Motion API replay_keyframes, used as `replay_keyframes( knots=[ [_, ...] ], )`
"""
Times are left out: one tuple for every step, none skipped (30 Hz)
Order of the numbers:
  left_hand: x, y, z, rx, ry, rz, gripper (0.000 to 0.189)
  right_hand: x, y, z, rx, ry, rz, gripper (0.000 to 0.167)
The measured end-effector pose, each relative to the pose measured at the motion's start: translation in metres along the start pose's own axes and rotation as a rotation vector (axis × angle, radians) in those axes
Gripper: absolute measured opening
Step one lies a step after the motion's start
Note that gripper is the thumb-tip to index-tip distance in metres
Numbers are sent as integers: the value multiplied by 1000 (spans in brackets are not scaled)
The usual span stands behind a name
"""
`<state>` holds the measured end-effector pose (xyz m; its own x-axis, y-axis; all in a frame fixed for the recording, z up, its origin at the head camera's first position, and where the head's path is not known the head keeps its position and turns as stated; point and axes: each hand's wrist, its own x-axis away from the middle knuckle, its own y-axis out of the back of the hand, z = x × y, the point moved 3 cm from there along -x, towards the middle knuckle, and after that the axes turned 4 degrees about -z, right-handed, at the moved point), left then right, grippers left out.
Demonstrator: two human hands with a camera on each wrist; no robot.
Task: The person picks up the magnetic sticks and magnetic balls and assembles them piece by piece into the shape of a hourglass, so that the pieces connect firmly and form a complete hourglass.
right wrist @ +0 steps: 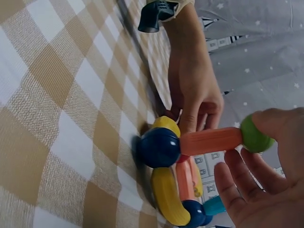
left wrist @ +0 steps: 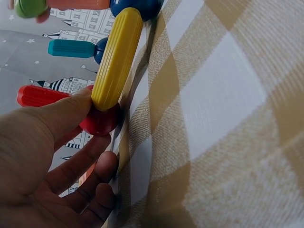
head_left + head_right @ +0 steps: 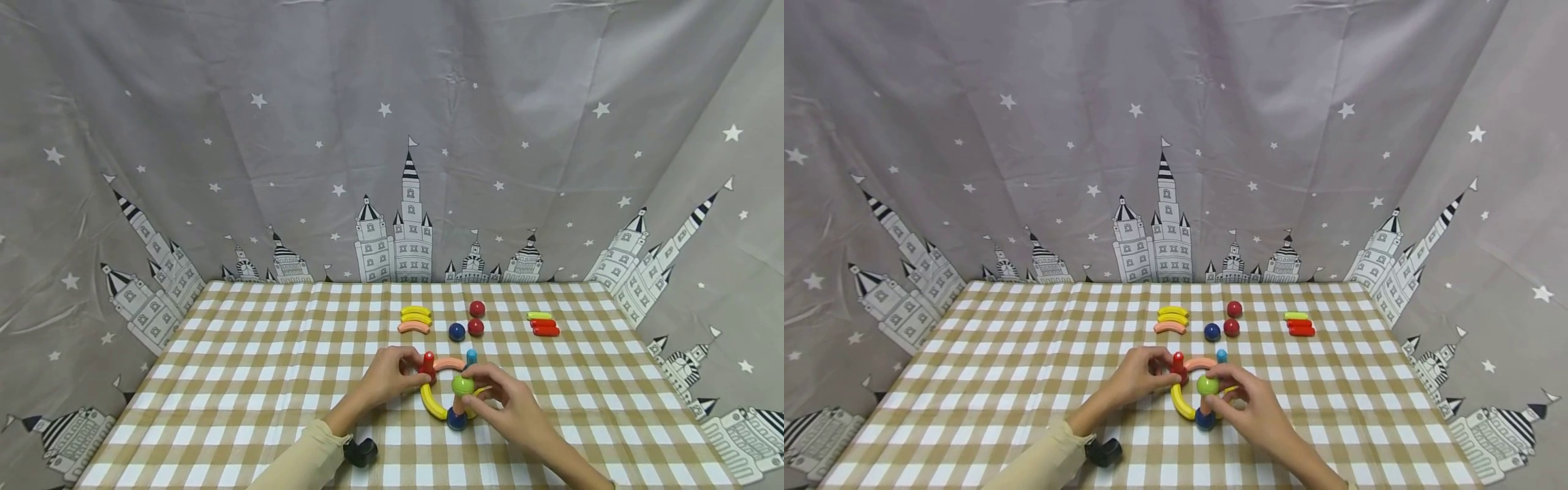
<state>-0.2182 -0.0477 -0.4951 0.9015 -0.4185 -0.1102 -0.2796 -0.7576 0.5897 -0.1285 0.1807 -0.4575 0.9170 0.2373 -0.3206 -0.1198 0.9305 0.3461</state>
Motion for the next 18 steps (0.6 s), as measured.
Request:
replay_keyframes(
  knots=[
    [0, 0, 0, 3, 2, 2, 15, -1, -1, -1, 10, -15, -11, 32],
    [-1, 0, 0, 8, 3, 5, 15, -3, -3, -2, 19, -33, -21, 33],
    [-1, 0, 0, 13, 4, 7, 16, -4, -4, -2, 28, -49, -31, 34],
    [-1, 0, 0, 17, 6, 10, 16, -6, -5, -3, 38, -63, -38, 35],
    [-1, 0, 0, 19, 4, 11, 16, -8, -7, -4, 47, -74, -42, 35],
    [-1, 0, 0, 21, 2, 11, 16, -9, -8, -5, 59, -83, -48, 35],
    [-1, 0, 0, 23, 2, 10, 16, -11, -9, -6, 70, -90, -52, 34],
    [-1, -1, 0, 23, 0, 8, 15, -12, -10, -6, 74, -92, -56, 34],
    [-1, -1, 0, 18, -4, 4, 15, -13, -11, -7, 73, -91, -59, 34],
    [-1, -1, -1, 15, -6, 2, 15, -14, -12, -7, 76, -89, -60, 34],
    [0, -1, -1, 13, -9, -1, 15, -15, -12, -8, 78, -89, -61, 33],
    [0, -1, -1, 11, -8, -3, 16, -15, -12, -8, 80, -90, -62, 33],
    [1, -1, -1, 11, -6, -6, 17, -15, -12, -8, 82, -92, -63, 33],
    [2, 0, -2, 12, -6, -12, 19, -16, -13, -8, 83, -96, -64, 33],
    [3, 0, -2, 20, -3, -20, 20, -16, -13, -8, 83, -100, -64, 33],
    [4, 2, -3, 31, 4, -30, 22, -16, -13, -7, 83, -108, -62, 33],
    [5, 3, -3, 46, 9, -44, 24, -16, -13, -7, 83, -113, -61, 34],
    [6, 5, -4, 68, 14, -62, 25, -16, -13, -7, 83, -116, -59, 34]
  ],
)
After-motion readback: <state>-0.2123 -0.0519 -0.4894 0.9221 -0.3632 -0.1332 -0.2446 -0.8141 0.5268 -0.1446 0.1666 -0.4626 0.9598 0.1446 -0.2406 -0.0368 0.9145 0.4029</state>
